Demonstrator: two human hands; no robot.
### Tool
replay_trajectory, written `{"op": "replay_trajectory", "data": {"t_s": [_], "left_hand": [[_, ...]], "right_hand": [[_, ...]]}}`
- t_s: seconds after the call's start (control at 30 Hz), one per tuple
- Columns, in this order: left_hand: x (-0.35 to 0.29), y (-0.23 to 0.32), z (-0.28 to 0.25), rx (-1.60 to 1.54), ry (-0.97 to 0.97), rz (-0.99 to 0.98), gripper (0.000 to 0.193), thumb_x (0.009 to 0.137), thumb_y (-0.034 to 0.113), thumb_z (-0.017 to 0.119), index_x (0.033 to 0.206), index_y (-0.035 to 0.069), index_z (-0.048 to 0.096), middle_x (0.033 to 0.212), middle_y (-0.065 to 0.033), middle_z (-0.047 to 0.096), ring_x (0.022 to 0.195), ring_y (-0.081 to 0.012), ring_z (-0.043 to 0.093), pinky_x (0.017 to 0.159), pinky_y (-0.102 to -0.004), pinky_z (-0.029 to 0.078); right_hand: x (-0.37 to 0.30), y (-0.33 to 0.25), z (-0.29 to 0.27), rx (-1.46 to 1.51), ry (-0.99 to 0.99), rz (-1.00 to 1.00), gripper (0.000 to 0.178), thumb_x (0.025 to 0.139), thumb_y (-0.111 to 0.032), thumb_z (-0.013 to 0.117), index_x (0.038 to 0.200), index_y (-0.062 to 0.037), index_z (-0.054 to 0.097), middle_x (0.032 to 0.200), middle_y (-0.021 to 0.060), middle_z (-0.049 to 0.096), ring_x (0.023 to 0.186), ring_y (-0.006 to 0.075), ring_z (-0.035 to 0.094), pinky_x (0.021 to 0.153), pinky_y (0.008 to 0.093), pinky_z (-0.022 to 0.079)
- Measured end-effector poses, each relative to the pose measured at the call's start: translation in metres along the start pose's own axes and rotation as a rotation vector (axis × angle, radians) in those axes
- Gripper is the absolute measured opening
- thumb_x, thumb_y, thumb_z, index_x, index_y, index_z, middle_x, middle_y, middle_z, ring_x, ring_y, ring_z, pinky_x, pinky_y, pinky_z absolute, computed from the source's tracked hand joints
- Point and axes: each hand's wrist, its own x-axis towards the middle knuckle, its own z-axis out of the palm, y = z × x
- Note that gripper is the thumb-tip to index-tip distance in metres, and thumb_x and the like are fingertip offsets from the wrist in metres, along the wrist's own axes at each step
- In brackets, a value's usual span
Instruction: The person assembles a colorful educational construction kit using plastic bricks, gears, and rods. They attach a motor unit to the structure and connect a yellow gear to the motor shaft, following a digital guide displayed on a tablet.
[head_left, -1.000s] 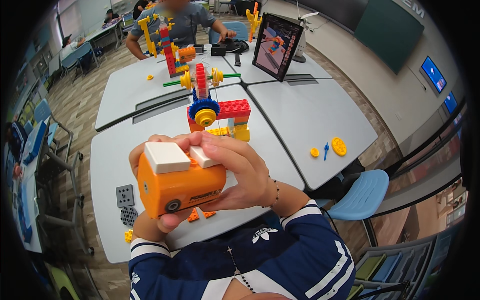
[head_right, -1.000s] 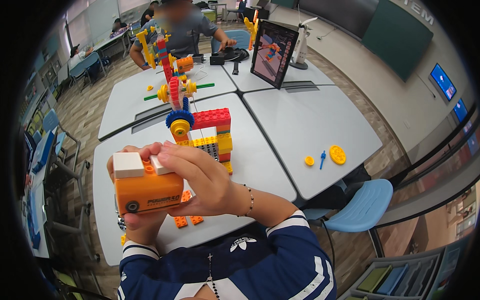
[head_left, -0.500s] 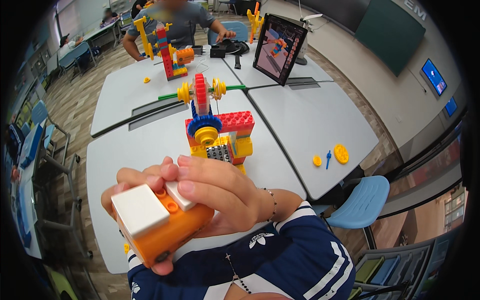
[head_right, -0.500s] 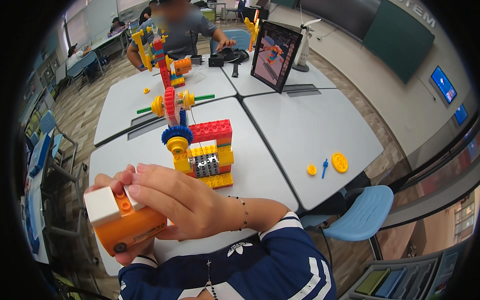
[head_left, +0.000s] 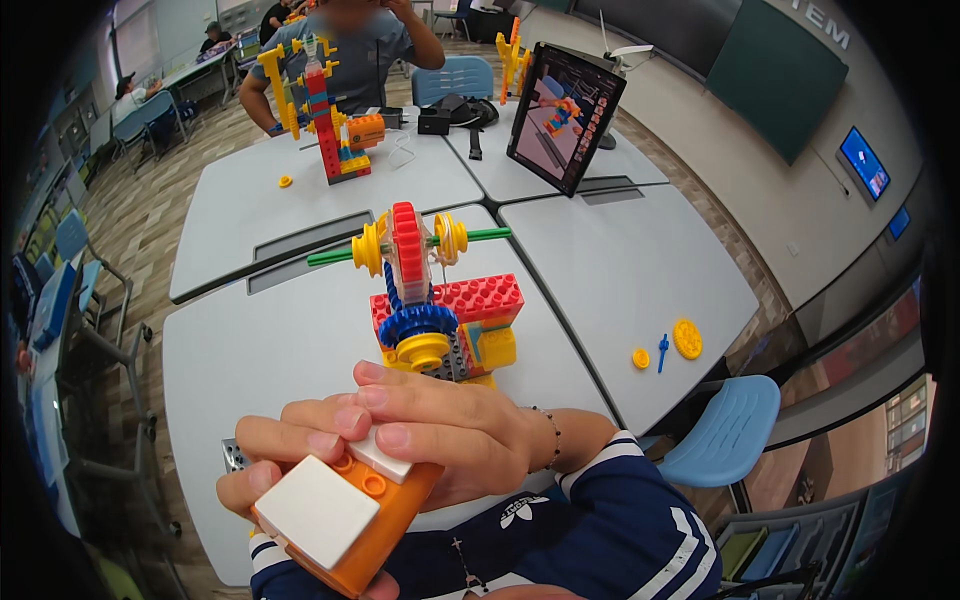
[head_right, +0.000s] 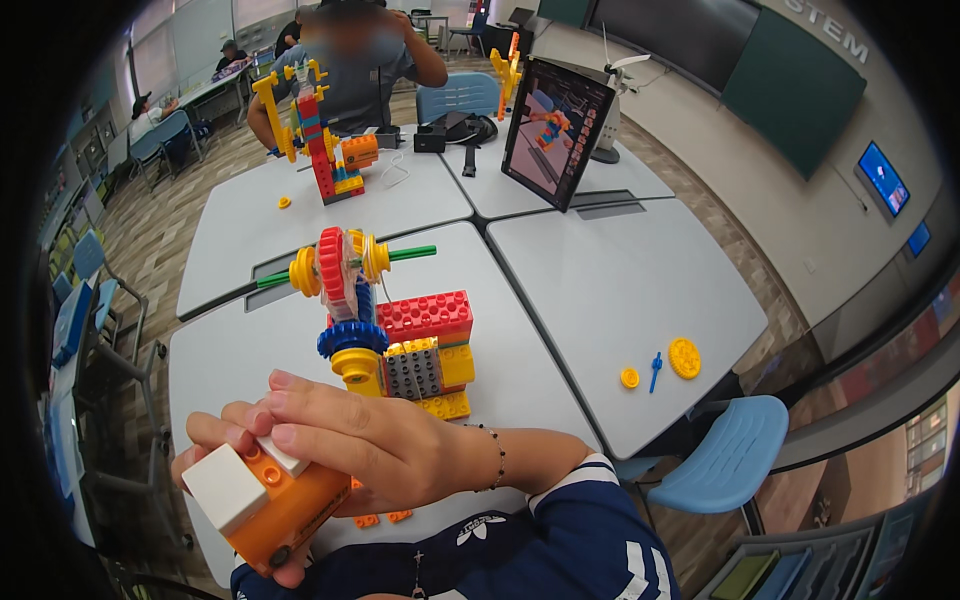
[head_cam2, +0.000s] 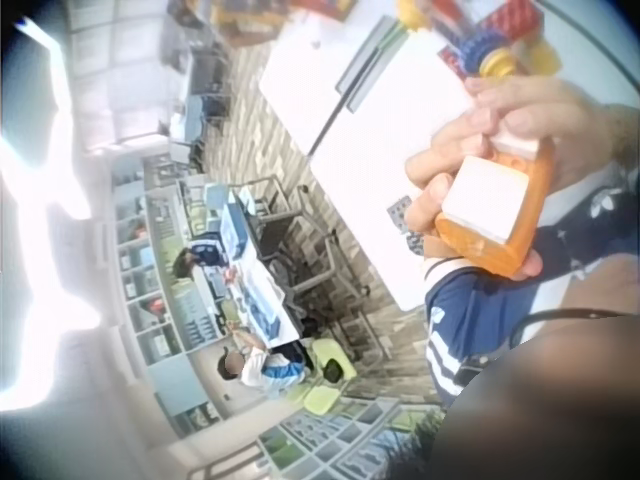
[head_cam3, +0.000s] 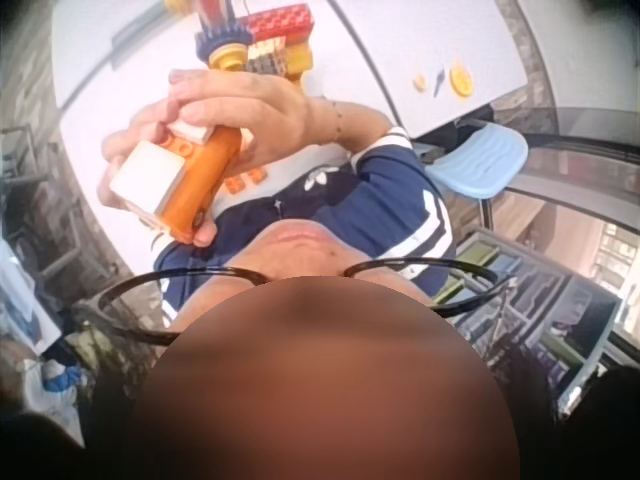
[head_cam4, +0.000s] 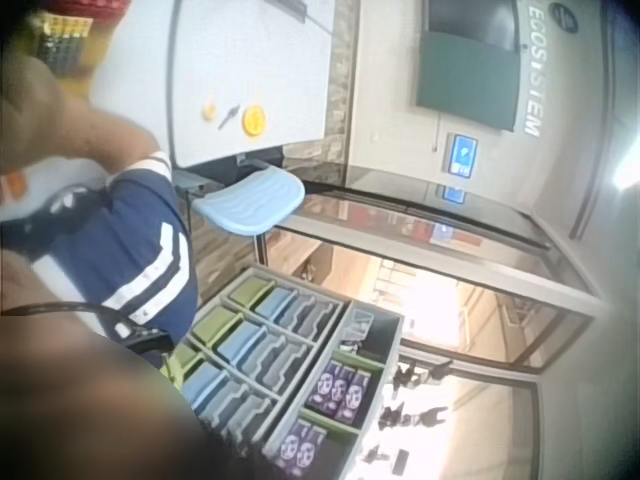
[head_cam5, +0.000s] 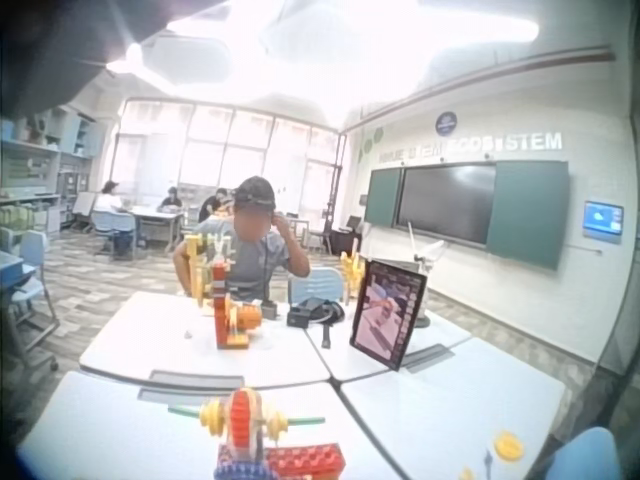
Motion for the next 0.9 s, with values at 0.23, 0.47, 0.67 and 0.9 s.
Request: {"op": "replay_trajectory", "data": {"t_s": [0.23, 0.47, 0.67, 0.9], "left_hand": [[-0.007, 0.008, 0.009, 0.098, 0.182, -0.19, 0.076, 0.07, 0.026, 0.083, 0.128, 0.013, 0.036, 0.103, -0.0129, 0.048, 0.098, -0.0323, 0.06, 0.103, -0.0474, 0.043], [-0.005, 0.022, 0.006, 0.248, 0.182, -0.362, 0.04, 0.086, 0.003, 0.062, 0.119, 0.014, 0.042, 0.098, -0.0128, 0.049, 0.087, -0.0299, 0.062, 0.102, -0.0472, 0.045], [-0.009, 0.02, 0.0, 0.092, 0.15, -0.348, 0.044, 0.087, 0.003, 0.061, 0.124, 0.015, 0.04, 0.099, -0.0138, 0.049, 0.091, -0.0307, 0.062, 0.103, -0.0468, 0.044], [0.003, 0.015, 0.007, -0.001, 0.101, -0.4, 0.091, 0.059, 0.026, 0.091, 0.132, 0.018, 0.037, 0.116, -0.0162, 0.049, 0.111, -0.0356, 0.055, 0.107, -0.0478, 0.037]], "right_hand": [[0.009, 0.005, -0.006, -0.156, -0.011, 0.079, 0.052, 0.077, -0.02, 0.079, 0.113, 0.0057, 0.052, 0.112, 0.0277, 0.061, 0.104, 0.0346, 0.064, 0.088, 0.0402, 0.055], [0.001, -0.001, -0.002, -0.279, -0.007, 0.144, 0.038, 0.085, -0.023, 0.071, 0.11, -0.0003, 0.052, 0.107, 0.0214, 0.066, 0.106, 0.0329, 0.064, 0.11, 0.0532, 0.03], [-0.008, -0.004, 0.004, -0.237, 0.02, 0.135, 0.053, 0.086, -0.036, 0.066, 0.12, 0.0025, 0.052, 0.118, 0.0225, 0.061, 0.116, 0.0345, 0.059, 0.115, 0.0535, 0.007], [-0.001, -0.002, -0.021, -0.271, -0.094, 0.111, 0.038, 0.086, -0.02, 0.069, 0.11, -0.0029, 0.046, 0.111, 0.0237, 0.063, 0.11, 0.0349, 0.062, 0.118, 0.0492, 0.003]]}}
